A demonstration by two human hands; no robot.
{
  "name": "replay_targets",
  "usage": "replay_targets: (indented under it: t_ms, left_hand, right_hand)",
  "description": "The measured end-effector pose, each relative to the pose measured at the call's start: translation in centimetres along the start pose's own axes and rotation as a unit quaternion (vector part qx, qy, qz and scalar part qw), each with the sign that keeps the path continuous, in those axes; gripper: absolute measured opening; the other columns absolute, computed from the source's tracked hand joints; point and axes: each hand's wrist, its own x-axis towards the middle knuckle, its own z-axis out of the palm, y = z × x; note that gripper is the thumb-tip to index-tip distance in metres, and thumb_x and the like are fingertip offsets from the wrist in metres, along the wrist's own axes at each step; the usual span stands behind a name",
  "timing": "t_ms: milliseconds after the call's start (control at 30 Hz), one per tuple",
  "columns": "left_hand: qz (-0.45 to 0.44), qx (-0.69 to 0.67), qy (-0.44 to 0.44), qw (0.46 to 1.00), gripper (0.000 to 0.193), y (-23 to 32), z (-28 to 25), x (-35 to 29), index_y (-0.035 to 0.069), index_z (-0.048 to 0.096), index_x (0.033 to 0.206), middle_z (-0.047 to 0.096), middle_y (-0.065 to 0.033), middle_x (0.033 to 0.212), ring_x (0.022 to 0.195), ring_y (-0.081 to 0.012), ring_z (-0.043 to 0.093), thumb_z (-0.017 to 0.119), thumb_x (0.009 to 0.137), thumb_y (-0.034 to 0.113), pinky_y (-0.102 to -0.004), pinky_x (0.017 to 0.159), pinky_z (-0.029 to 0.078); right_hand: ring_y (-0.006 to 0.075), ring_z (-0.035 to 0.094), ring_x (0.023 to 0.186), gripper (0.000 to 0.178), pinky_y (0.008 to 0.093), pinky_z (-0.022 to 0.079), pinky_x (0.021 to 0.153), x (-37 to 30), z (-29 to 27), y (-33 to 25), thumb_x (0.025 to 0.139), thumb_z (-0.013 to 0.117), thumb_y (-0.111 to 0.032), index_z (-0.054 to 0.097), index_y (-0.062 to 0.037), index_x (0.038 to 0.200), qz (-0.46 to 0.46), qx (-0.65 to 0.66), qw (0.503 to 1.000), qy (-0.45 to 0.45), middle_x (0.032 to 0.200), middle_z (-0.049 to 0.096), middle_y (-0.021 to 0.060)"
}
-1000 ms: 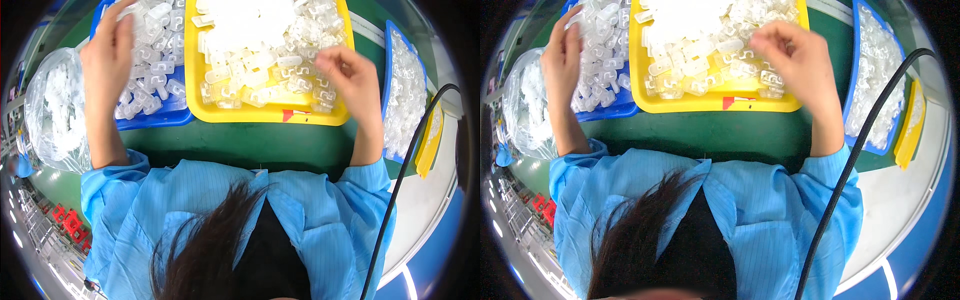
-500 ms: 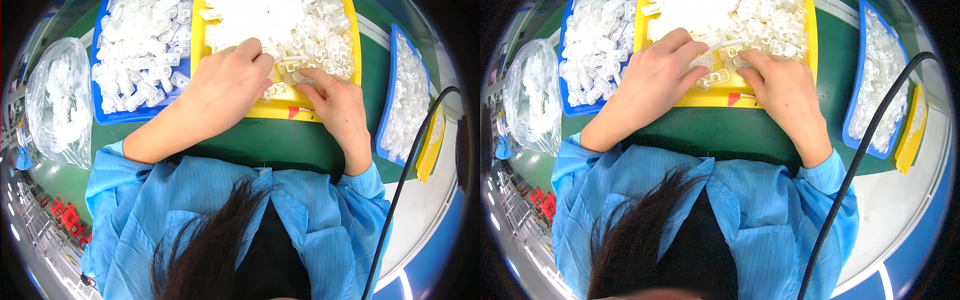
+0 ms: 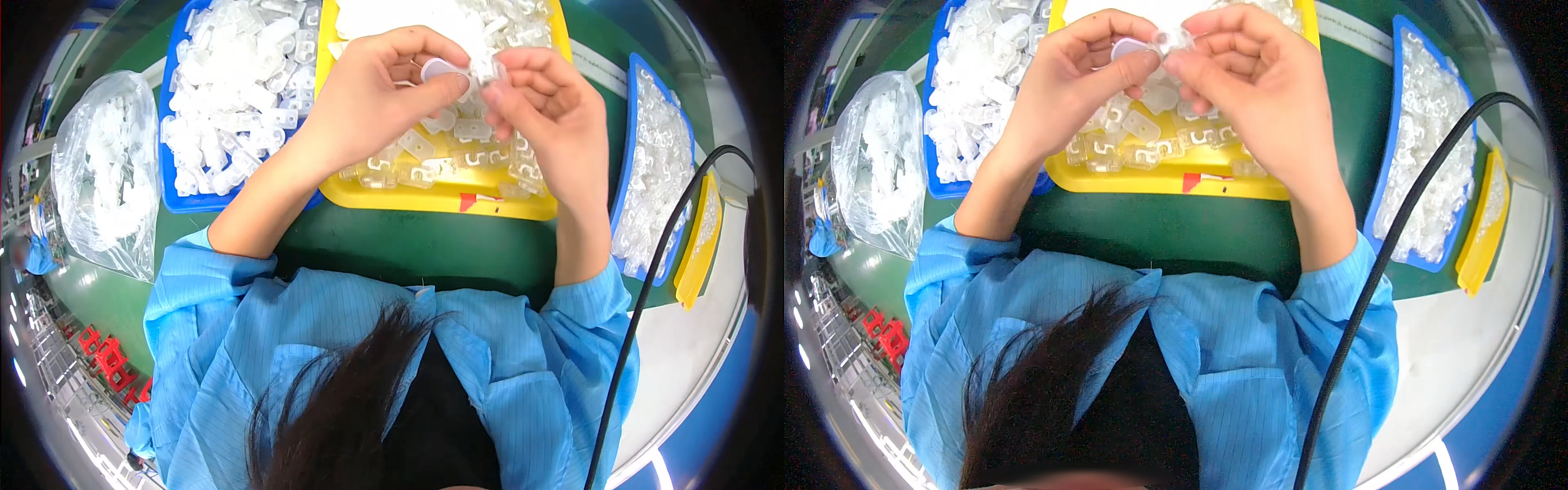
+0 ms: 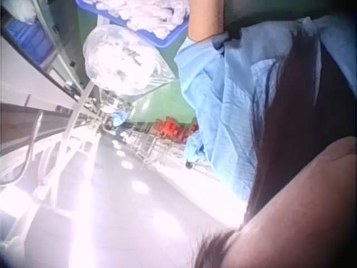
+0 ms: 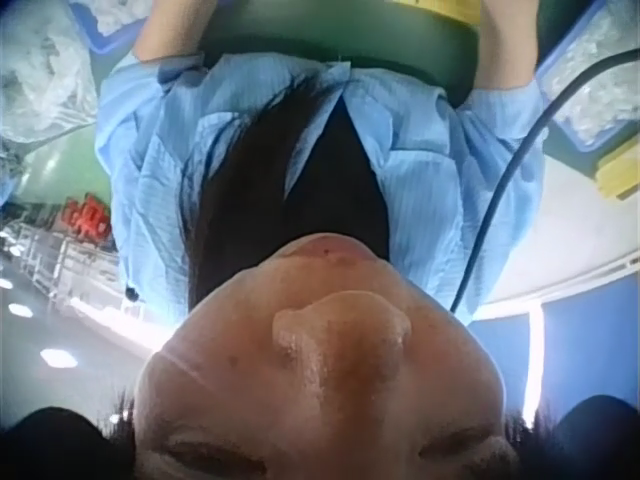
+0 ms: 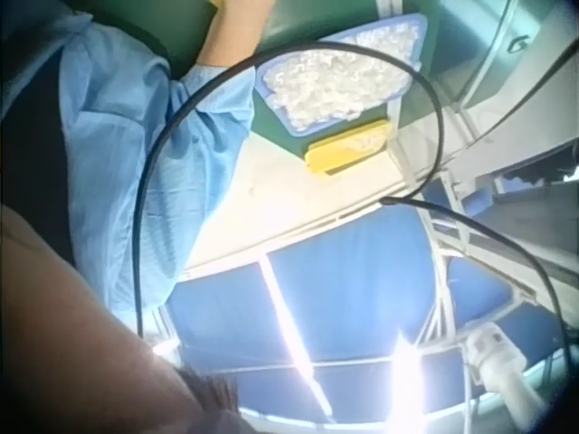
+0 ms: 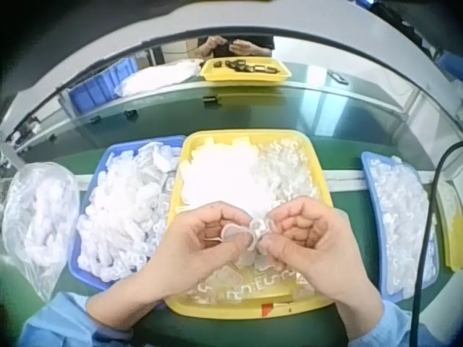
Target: The person assembles small transparent plastic housing components by hand, snapping them together.
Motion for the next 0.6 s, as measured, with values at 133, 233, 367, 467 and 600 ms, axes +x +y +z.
replay_targets:
  t_ms: [133,233,367,467,600]
  left_hand:
    - [-0.082,-0.288,0.014,0.954,0.023,-0.6,-0.4,0.6,0.000,0.058,0.107,0.063,-0.0047,0.090,0.078,-0.0113,0.059,0.062,0.085,0.003,-0.0237,0.073,0.049]
    - [-0.062,-0.348,0.060,0.933,0.023,-1.1,0.2,0.2,-0.002,0.059,0.104,0.066,-0.0093,0.090,0.080,-0.0123,0.062,0.065,0.083,0.004,-0.0227,0.069,0.050]
    - [-0.006,-0.277,0.104,0.955,0.020,-1.7,0.2,0.2,-0.002,0.060,0.107,0.064,-0.0085,0.101,0.088,-0.0137,0.061,0.058,0.089,0.006,-0.0271,0.081,0.050]
    - [-0.026,-0.223,0.112,0.968,0.023,-0.8,0.1,0.2,-0.003,0.059,0.110,0.064,-0.0101,0.103,0.092,-0.0148,0.062,0.057,0.089,0.005,-0.0276,0.085,0.050]
    - [0.009,-0.142,0.092,0.986,0.027,-1.1,0.6,-0.3,-0.004,0.057,0.114,0.065,-0.0110,0.101,0.092,-0.0148,0.062,0.058,0.087,0.000,-0.0270,0.085,0.051]
  right_hand:
    - [0.0111,0.063,0.069,0.017,0.0207,0.051,0.064,1.9,0.3,2.1,0.083,0.066,-0.005,0.062,0.0032,0.097,-0.008,0.061,0.998,0.019,0.082,0.067,0.0083]
    - [0.0126,0.065,0.072,0.017,0.0220,0.052,0.067,1.7,0.9,2.7,0.082,0.066,-0.004,0.063,0.0031,0.097,0.003,0.087,0.996,0.034,0.084,0.067,0.0086]
    - [0.0135,0.065,0.073,0.019,0.0224,0.052,0.069,1.5,1.3,2.5,0.082,0.067,-0.003,0.063,0.0040,0.099,-0.025,0.027,0.997,0.068,0.084,0.067,0.0091]
    - [0.0132,0.065,0.073,0.019,0.0220,0.052,0.069,0.6,1.8,1.8,0.081,0.067,-0.001,0.063,0.0048,0.099,-0.092,-0.033,0.993,0.071,0.084,0.067,0.0092]
    - [0.0123,0.064,0.072,0.018,0.0215,0.052,0.068,0.7,1.5,1.8,0.080,0.067,0.000,0.063,0.0046,0.098,-0.050,-0.008,0.998,0.037,0.083,0.067,0.0093]
